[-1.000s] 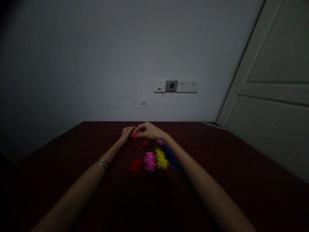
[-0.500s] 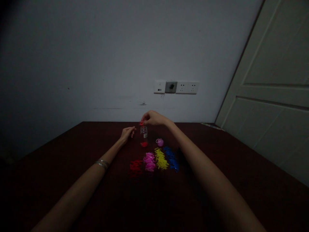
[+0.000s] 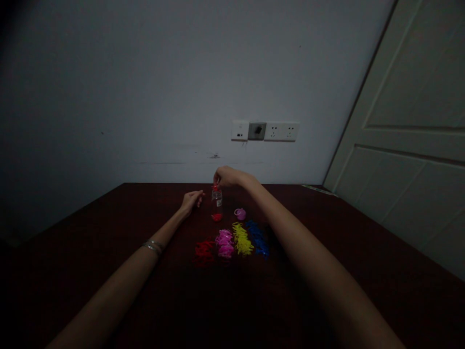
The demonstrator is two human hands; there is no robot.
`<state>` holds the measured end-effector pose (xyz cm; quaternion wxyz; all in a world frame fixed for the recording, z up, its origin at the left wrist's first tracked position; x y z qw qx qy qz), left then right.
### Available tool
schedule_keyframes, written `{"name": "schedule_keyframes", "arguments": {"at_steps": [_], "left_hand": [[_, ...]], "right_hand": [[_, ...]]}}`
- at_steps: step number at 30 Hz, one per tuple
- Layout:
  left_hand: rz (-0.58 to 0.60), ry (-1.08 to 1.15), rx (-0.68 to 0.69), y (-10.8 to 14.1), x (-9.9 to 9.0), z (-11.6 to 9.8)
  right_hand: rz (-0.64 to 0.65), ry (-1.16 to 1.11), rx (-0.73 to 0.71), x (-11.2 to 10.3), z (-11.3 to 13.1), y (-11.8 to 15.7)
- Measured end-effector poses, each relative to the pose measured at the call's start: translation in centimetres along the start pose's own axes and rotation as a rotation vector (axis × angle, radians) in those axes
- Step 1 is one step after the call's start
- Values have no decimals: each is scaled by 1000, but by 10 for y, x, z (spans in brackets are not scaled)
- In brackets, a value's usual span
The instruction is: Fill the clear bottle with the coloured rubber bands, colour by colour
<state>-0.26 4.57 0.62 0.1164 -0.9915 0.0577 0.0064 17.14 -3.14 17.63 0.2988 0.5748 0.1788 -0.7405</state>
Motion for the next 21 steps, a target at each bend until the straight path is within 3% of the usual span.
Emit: {"name": "schedule_keyframes", "arguments": {"at_steps": [9, 21], "left_hand": [[0, -4, -6, -2, -1, 3], [4, -7, 2, -1, 0, 2]], "right_hand": [[77, 145, 31, 0, 4, -5], [96, 142, -19, 2, 4, -16]]}}
Point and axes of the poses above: each hand's wrist, its own y-axis away from the middle knuckle, its own x-axis out of the palm, z = x × y, the point moved 4 cm from there along -y, towards the middle knuckle, and after that the axes turned 8 degrees about z, right-handed, at the moved point
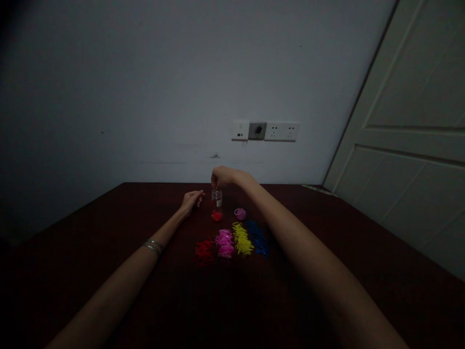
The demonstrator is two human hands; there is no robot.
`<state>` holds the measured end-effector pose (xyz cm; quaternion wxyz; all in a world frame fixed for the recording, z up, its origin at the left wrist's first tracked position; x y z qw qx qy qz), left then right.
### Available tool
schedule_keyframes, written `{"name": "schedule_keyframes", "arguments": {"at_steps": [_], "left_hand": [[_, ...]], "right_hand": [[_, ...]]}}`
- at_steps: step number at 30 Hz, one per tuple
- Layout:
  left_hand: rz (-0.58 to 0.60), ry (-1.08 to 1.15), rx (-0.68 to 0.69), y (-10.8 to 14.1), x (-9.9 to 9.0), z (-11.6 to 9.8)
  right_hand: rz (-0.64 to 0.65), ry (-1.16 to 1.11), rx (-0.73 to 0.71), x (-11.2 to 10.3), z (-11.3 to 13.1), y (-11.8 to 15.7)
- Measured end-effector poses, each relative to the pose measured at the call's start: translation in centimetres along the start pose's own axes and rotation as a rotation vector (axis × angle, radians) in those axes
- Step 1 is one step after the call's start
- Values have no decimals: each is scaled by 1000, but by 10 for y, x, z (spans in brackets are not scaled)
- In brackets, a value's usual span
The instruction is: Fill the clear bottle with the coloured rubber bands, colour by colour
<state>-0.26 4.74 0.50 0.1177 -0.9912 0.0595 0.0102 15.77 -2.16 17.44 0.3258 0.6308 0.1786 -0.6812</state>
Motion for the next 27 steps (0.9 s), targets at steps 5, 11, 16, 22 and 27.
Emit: {"name": "schedule_keyframes", "arguments": {"at_steps": [5, 11, 16, 22, 27], "left_hand": [[2, 0, 10, 1, 0, -1], [-23, 2, 15, 1, 0, -3], [-34, -62, 26, 6, 1, -8], [196, -416, -79, 24, -6, -17], [456, -617, -92, 55, -9, -34]], "right_hand": [[-44, -99, -46, -1, -2, 4], [-136, -257, -94, 2, -1, 30], [-172, -314, -73, 21, -11, 54], [-153, -393, -14, 51, -37, 75], [-154, -421, 31, 63, -52, 80]]}}
Point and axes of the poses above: each hand's wrist, its own y-axis away from the middle knuckle, its own x-axis out of the palm, z = x × y, the point moved 4 cm from there along -y, towards the middle knuckle, and after that the axes turned 8 degrees about z, right-handed, at the moved point
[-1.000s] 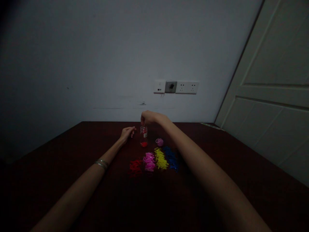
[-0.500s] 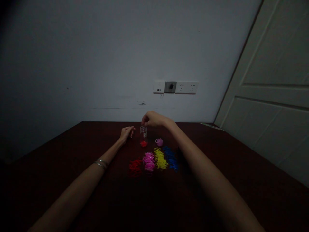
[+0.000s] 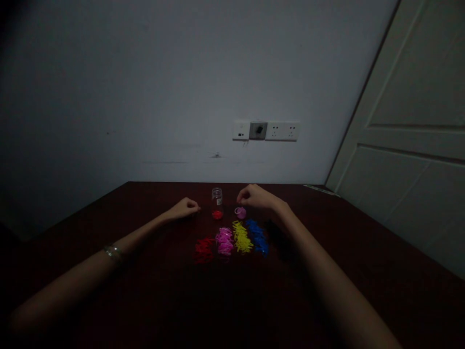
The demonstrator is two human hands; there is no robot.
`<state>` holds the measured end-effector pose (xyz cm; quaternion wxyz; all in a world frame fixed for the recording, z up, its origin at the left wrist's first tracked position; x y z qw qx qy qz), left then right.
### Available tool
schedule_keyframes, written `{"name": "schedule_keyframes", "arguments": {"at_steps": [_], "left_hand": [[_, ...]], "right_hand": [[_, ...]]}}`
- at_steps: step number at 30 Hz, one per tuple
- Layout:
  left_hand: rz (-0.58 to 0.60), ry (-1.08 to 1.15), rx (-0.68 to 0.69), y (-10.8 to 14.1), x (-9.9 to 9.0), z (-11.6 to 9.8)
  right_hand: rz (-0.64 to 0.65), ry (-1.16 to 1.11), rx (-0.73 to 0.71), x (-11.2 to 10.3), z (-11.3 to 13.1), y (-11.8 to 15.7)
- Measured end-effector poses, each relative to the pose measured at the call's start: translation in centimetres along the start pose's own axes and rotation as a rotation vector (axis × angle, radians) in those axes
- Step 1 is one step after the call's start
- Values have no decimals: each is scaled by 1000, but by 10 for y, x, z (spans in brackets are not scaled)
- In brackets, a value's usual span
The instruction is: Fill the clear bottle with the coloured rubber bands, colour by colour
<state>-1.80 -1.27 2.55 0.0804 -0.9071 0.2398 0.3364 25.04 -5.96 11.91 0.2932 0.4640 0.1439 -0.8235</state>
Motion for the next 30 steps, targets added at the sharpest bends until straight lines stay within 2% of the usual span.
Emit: {"name": "schedule_keyframes", "arguments": {"at_steps": [3, 6, 8, 11, 19, 30], "left_hand": [[175, -66, 52, 22, 11, -24], [398, -146, 109, 44, 26, -50], [474, -207, 143, 54, 33, -63], [496, -292, 177, 63, 40, -72], [535, -343, 202, 63, 53, -73], [552, -296, 213, 61, 55, -74]], "right_hand": [[-3, -37, -13, 0, 2, -4], [-6, -58, -41, 1, 10, -7], [-1, -62, -63, 3, 14, -9], [-8, -71, -82, 6, 16, -10], [-49, -149, -96, 8, 21, -5], [-65, -130, -85, 0, 21, -1]]}}
Point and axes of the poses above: each hand's wrist, its own y-axis away from the middle knuckle, its own x-axis out of the palm, z = x × y, the point moved 4 cm from there along -y, towards the middle knuckle, and after that the axes turned 8 degrees about z, right-handed, at the moved point
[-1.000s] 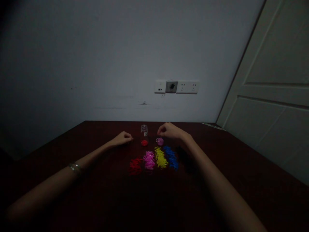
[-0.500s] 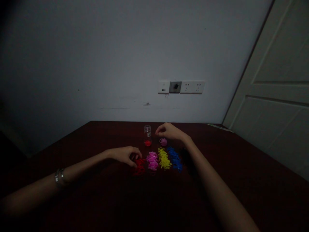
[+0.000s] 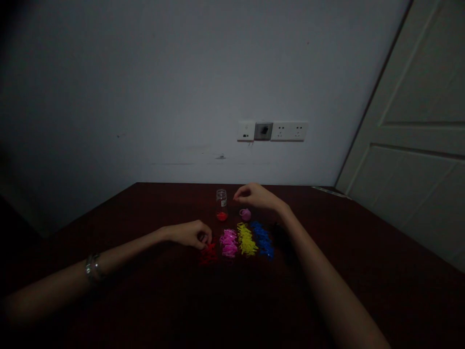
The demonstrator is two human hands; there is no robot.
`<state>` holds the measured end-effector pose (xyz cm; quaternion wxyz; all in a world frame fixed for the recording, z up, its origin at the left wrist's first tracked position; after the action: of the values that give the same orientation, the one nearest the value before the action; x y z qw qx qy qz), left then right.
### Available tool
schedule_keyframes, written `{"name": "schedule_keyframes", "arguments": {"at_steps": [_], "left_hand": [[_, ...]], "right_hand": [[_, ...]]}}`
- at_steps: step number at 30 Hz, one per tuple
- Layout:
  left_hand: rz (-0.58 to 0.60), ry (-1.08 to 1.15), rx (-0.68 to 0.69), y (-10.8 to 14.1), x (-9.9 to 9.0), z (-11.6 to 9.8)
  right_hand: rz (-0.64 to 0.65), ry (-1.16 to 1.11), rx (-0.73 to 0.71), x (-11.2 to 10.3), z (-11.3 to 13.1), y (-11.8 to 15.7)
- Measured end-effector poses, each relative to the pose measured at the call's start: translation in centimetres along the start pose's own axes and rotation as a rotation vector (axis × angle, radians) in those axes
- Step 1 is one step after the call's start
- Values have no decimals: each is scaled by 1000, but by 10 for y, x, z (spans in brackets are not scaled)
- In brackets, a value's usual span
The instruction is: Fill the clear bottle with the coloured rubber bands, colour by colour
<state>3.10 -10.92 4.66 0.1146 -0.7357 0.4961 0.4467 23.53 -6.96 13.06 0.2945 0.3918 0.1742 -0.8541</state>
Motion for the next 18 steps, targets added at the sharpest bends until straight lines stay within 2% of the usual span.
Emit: {"name": "schedule_keyframes", "arguments": {"at_steps": [12, 18], "left_hand": [[-10, 29, -37, 0, 0, 1], [-34, 61, -30, 4, -11, 1]], "right_hand": [[15, -5, 16, 3, -4, -2], [19, -3, 0, 3, -7, -2]]}}
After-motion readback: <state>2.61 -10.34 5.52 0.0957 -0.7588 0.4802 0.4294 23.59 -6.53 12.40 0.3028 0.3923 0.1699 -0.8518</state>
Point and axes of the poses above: each hand's wrist, its own y-axis away from the middle knuckle, its own x-axis out of the palm, z = x × y, the point moved 4 cm from there along -y, towards the middle knuckle, and after that the axes turned 8 degrees about z, right-handed, at the moved point
